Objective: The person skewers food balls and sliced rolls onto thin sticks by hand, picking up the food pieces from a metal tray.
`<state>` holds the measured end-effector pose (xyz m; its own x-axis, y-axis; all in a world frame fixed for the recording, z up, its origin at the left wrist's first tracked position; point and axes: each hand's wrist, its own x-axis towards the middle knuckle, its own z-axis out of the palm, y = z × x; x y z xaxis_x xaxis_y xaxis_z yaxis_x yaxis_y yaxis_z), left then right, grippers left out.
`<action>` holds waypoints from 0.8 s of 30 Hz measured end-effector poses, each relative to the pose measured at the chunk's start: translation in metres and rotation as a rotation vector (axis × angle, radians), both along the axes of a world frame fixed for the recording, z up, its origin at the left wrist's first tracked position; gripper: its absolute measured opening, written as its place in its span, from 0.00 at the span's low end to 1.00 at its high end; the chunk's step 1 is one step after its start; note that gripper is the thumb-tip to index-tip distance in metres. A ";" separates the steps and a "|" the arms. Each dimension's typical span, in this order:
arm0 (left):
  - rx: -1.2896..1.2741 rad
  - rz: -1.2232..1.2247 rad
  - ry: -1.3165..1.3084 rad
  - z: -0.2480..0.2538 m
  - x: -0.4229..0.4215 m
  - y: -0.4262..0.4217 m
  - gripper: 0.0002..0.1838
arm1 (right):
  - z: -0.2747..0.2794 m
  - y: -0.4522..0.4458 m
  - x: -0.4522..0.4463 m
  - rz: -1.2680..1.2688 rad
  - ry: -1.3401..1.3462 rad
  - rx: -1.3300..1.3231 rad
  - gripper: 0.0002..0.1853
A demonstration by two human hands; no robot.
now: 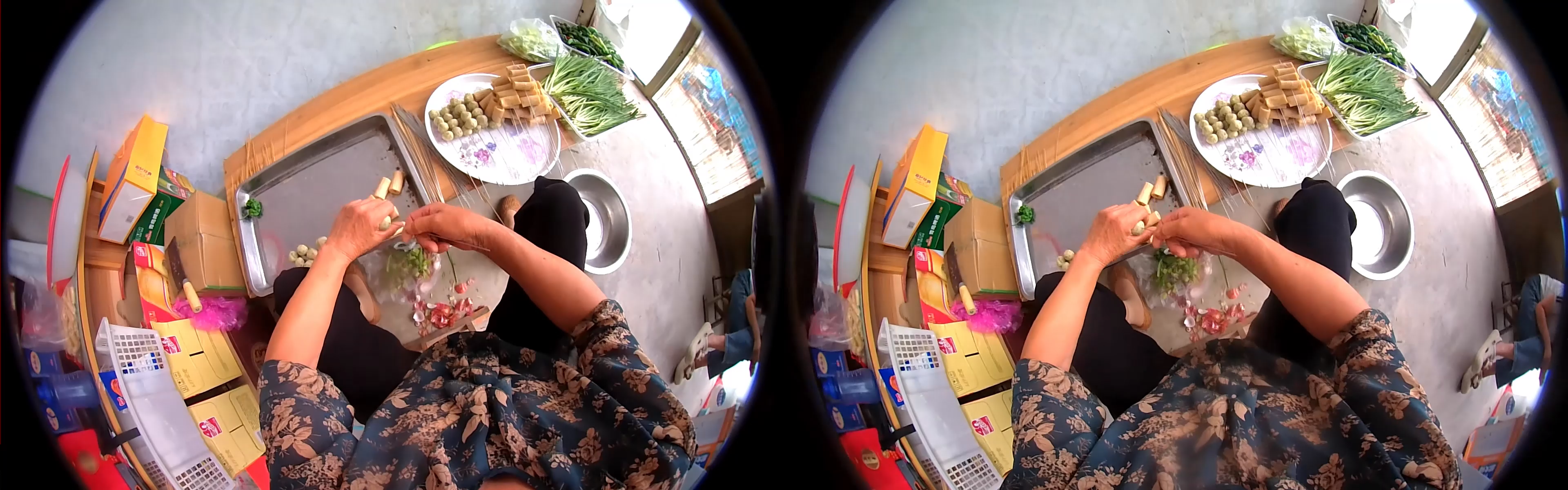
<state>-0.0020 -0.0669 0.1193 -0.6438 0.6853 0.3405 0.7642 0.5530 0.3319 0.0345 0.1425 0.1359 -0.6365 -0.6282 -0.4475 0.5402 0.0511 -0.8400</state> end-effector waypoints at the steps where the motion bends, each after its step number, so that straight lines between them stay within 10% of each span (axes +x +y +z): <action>1: -0.019 0.003 -0.006 0.001 0.002 0.000 0.12 | -0.001 0.001 0.001 0.001 0.003 0.000 0.11; 24: -0.073 -0.067 0.098 -0.010 0.007 0.002 0.09 | -0.003 -0.004 0.005 0.062 0.069 0.089 0.09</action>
<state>0.0051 -0.0648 0.1089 -0.5621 0.7505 0.3476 0.8268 0.5199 0.2147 0.0397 0.1386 0.1330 -0.6291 -0.6268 -0.4597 0.4748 0.1584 -0.8657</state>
